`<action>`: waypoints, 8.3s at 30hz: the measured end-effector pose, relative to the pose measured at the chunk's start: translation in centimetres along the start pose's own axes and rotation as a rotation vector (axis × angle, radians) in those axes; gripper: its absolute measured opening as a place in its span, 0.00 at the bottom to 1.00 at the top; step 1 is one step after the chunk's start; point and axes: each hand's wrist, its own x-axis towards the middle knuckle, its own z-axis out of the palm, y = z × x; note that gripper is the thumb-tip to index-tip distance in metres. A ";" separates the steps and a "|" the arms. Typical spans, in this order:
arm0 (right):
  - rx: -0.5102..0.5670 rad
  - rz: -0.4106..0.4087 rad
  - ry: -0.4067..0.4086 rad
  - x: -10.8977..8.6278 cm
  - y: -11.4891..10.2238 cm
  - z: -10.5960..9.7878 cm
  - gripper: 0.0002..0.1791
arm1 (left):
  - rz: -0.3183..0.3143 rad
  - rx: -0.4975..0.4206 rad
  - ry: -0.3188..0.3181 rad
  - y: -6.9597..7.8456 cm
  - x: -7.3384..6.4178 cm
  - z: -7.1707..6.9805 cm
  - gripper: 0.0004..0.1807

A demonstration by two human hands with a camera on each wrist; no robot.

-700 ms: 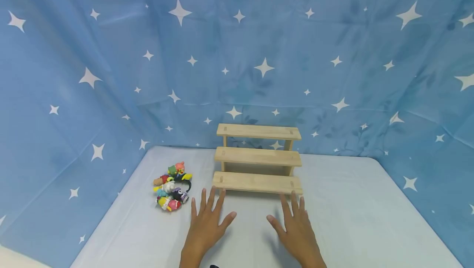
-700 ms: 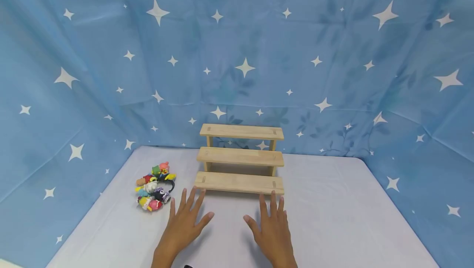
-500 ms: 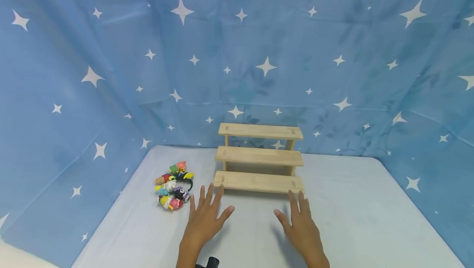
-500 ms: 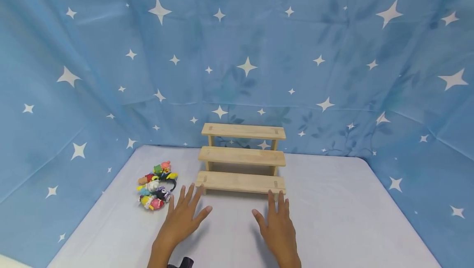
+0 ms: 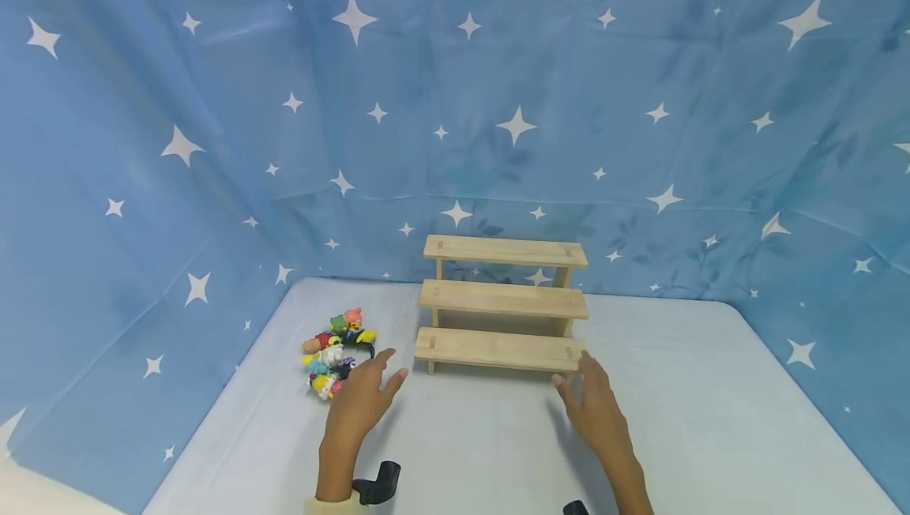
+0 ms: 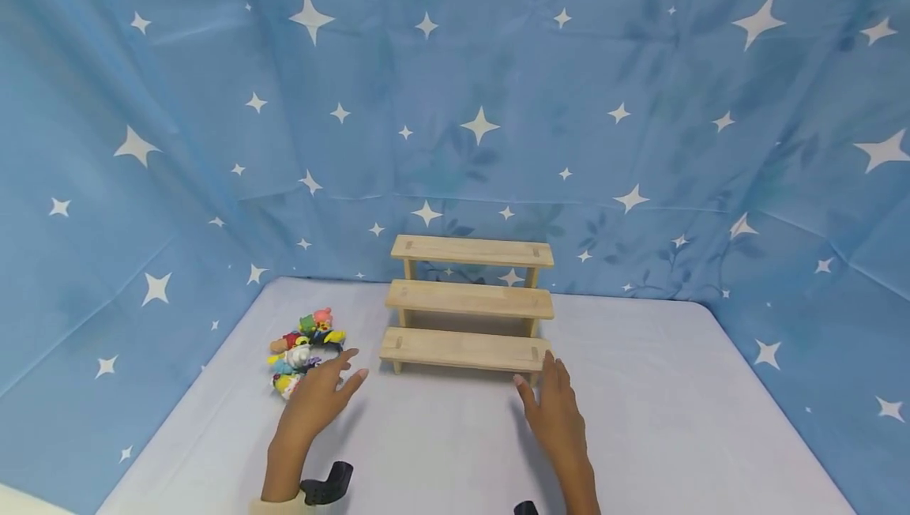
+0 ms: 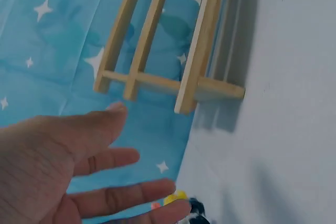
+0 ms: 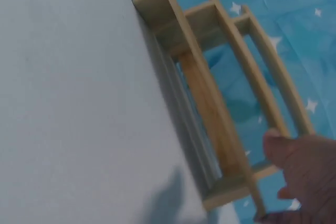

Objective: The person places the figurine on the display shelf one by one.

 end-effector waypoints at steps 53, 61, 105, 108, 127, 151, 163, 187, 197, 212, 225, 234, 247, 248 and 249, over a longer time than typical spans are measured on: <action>0.234 0.119 -0.031 3.3 3.8 1.6 0.46 | -0.548 -0.170 0.232 -7.7 -1.2 -0.3 0.33; 0.257 0.118 -0.019 3.2 3.9 1.8 0.45 | -0.539 -0.207 0.210 -7.5 -1.2 -0.3 0.33; 0.264 0.118 0.009 3.3 3.9 2.2 0.45 | -0.398 -0.605 0.491 -6.0 -0.5 0.1 0.21; 0.269 0.119 0.006 3.4 3.9 2.2 0.45 | -0.381 -0.620 0.470 -5.9 -0.4 0.2 0.22; 0.237 0.137 0.007 3.1 3.6 1.9 0.45 | -0.198 -1.096 0.063 -4.4 0.1 0.3 0.37; 0.249 0.144 0.005 3.0 3.6 2.2 0.45 | -0.020 -1.114 -0.062 -2.1 0.2 2.1 0.24; 0.259 0.141 0.006 3.0 3.6 2.0 0.45 | 0.050 -1.104 -0.165 -1.0 0.5 3.5 0.24; 0.269 0.139 0.034 2.9 3.8 2.5 0.45 | 0.104 -1.037 -0.340 3.9 1.3 7.3 0.26; 0.274 0.137 0.037 2.7 3.7 2.2 0.45 | 0.146 -0.996 -0.230 6.5 3.9 7.8 0.24; 0.256 0.150 0.036 2.5 4.1 1.9 0.45 | 0.274 -0.783 0.024 11.9 10.4 6.4 0.25; 0.276 0.109 0.052 2.9 3.7 2.3 0.44 | 0.389 -0.581 0.134 16.2 16.0 5.6 0.25; 0.293 0.115 0.055 2.7 3.9 2.4 0.44 | 0.375 -0.507 0.186 17.8 18.0 7.0 0.26; 0.277 0.124 0.066 2.6 3.7 2.6 0.44 | 0.395 -0.460 0.150 18.6 19.6 8.6 0.26; 0.281 0.126 0.063 2.7 3.7 2.6 0.44 | 0.401 -0.454 0.154 18.6 19.6 8.7 0.25; 0.284 0.124 0.063 2.7 3.7 2.5 0.44 | 0.405 -0.450 0.159 18.7 19.6 8.7 0.25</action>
